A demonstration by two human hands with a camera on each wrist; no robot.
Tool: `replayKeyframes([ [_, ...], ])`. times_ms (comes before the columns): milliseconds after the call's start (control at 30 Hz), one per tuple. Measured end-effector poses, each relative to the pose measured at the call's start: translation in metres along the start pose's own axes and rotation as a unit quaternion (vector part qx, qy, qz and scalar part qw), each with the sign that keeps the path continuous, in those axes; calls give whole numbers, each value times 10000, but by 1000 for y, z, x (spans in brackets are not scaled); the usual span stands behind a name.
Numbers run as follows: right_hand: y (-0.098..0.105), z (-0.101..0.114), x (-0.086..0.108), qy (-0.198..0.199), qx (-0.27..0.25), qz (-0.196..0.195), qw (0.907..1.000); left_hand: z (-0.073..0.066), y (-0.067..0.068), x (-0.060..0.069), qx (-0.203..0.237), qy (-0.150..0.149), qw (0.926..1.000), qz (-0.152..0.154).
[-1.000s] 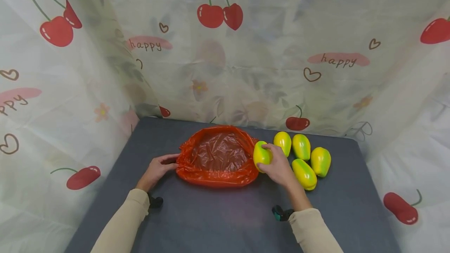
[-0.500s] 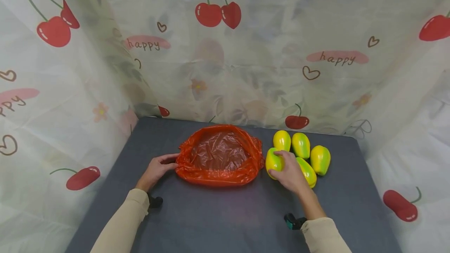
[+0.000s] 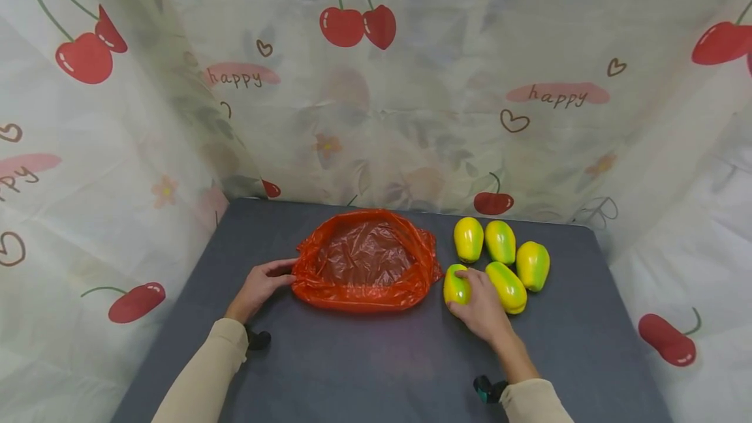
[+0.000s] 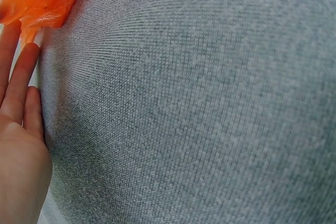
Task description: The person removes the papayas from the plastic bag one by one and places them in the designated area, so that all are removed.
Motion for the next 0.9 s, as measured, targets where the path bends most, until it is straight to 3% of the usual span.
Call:
replayKeyframes([
  [467,-6,-4,7,-187,284,-365,9988,0,0,-1,1,-63,10000,37],
  [900,-9,8,7,-54,1002,-997,9899,0,1,0,93,21,9999,93],
])
Point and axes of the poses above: each hand's wrist, its own x-axis away from the middle knuckle, its own y-axis out of the back of the hand, z = x × y, the point moved 2 cm from there along -x, towards the middle knuckle, and after that the axes turned 5 degrees about z, right-handed, at the moved point
